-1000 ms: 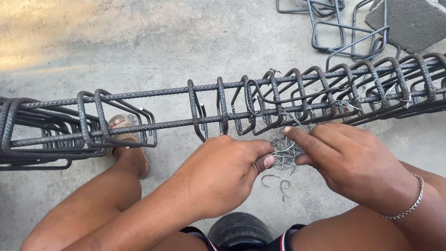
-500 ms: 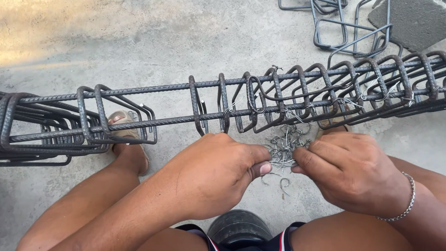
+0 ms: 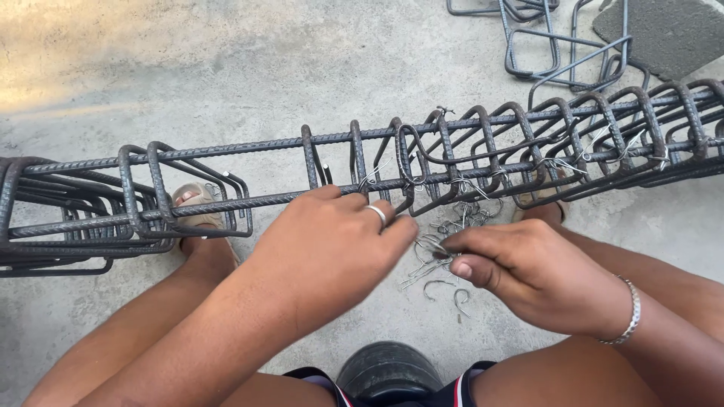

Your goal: Tying rebar intersections with wire using a manual hook tool

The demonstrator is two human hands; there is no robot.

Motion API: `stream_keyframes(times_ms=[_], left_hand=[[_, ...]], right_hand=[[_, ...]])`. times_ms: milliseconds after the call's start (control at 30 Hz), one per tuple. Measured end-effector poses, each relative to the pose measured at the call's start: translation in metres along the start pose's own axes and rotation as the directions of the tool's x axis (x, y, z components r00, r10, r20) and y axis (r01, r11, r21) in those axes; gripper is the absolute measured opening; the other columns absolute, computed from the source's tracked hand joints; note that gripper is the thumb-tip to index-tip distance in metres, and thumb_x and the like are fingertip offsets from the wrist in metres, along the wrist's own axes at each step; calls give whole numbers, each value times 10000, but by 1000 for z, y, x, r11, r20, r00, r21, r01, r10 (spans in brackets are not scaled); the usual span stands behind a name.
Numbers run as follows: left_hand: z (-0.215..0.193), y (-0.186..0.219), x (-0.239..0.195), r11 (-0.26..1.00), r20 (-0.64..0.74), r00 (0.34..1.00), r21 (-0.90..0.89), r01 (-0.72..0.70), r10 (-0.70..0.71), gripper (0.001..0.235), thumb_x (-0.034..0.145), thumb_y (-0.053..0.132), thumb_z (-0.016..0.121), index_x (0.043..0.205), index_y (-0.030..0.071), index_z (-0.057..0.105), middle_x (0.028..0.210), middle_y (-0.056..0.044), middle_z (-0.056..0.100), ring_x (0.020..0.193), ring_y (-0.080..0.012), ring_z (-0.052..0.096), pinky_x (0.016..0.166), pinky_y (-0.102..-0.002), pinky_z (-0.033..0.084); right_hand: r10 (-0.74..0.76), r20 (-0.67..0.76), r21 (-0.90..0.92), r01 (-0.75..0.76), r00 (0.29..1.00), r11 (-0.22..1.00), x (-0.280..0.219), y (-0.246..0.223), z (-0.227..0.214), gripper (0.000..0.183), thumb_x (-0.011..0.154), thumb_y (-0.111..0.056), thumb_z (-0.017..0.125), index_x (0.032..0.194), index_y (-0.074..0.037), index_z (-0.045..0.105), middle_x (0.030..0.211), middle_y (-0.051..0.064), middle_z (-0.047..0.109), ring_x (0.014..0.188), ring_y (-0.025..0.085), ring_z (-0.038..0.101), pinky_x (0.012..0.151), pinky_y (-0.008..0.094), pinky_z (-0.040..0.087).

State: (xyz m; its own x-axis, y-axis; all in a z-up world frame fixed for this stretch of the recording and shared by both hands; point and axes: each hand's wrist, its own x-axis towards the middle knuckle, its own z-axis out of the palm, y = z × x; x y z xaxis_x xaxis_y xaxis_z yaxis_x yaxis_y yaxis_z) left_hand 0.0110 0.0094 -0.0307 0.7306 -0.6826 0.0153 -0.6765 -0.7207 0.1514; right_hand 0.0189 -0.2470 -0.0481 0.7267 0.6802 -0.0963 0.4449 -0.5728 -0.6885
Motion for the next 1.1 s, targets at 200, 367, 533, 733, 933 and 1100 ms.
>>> stream_keyframes(times_ms=[200, 367, 533, 733, 933, 1100], left_hand=[[-2, -29, -6, 874, 350, 885, -264, 408, -307, 119, 908, 249, 691, 970, 152, 726, 842, -13, 805, 708, -241, 768, 667, -394, 583], [-12, -28, -8, 628, 464, 782, -476, 616, -416, 136, 921, 241, 690, 988, 163, 779, 756, 34, 810, 592, -134, 725, 602, -293, 551], [6, -19, -11, 72, 550, 811, -817, 572, -201, 97, 936, 52, 690, 967, -37, 713, 747, -145, 756, 591, -183, 680, 565, -294, 562], [18, -12, -15, -200, 429, 903, -884, 422, 9, 123, 969, 85, 649, 939, -30, 682, 790, -179, 751, 644, -212, 713, 599, -299, 571], [11, -10, -5, -203, 378, 926, -907, 370, -4, 198, 974, 181, 628, 990, -2, 702, 854, -139, 759, 717, -214, 738, 623, -298, 581], [16, -6, 2, -286, 300, 954, -915, 285, -9, 153, 941, 155, 674, 939, 3, 690, 841, -141, 749, 662, -176, 693, 615, -277, 579]], right_hand=[[-18, -26, -110, 15, 999, 994, 17, 7, -19, 347, 903, -330, 632, 1146, -101, 727, 898, 21, 803, 580, 149, 734, 545, 302, 590], [-7, -92, -115, -4, 996, 993, 32, 12, -20, 297, 854, -223, 729, 1123, -100, 747, 848, 17, 744, 649, 137, 694, 596, 291, 545], [201, -47, 626, -128, 978, 769, 31, 6, 5, 201, 920, -7, 652, 1065, 53, 777, 842, 124, 770, 712, 161, 703, 662, 267, 623], [132, -90, 851, 7, 987, 526, 32, -8, 7, 271, 959, -59, 637, 1166, 107, 692, 904, 154, 686, 778, 188, 649, 724, 300, 557], [129, -173, 888, 98, 977, 449, 31, -7, 4, 159, 989, -36, 619, 1029, 98, 694, 949, 170, 698, 750, 170, 648, 684, 273, 554], [160, -147, 912, 71, 976, 404, 28, -7, -1, 162, 999, -48, 623, 1054, 86, 693, 878, 145, 702, 749, 153, 647, 666, 254, 540]])
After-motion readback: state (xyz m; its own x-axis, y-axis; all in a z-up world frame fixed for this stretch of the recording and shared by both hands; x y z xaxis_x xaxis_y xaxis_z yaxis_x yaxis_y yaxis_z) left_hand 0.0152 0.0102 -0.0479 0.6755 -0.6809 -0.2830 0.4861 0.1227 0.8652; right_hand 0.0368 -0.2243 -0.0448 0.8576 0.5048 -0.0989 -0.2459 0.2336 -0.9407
